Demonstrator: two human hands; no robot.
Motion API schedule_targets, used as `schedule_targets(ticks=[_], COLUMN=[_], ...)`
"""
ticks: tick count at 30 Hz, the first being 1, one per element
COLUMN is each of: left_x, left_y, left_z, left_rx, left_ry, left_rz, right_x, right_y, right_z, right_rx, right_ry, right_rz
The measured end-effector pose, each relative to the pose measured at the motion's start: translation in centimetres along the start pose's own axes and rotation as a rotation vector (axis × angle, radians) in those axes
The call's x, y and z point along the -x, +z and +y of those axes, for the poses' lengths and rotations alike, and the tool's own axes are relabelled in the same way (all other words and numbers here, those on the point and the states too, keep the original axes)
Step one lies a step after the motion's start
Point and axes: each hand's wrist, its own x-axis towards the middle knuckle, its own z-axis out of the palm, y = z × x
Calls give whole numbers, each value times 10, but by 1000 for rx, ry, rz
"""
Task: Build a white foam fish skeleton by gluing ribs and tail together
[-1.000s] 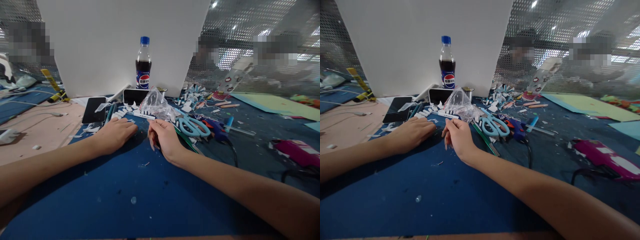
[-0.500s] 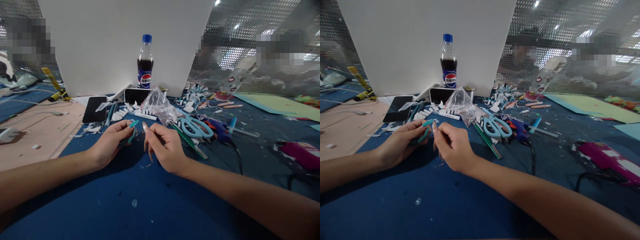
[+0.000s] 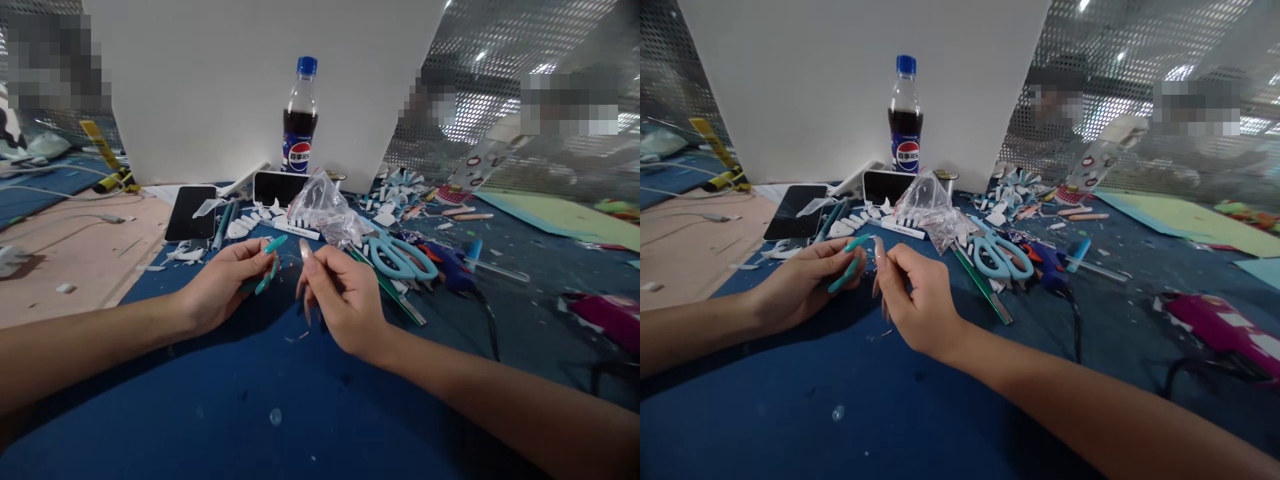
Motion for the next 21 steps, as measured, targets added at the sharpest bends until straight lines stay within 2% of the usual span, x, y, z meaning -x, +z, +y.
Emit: schedule_targets(ticks=[14,21], left_x=[-1,-3], left_y=[3,0], left_z=[3,0], left_rx=[0,-1], left_ry=[-32,-5], left_rz=[34,1], right_x=[2,1], right_y=[1,1], right_z=[-2,0], right_rx=[45,67], right_ry=[44,27], right_rz=[-16,-15])
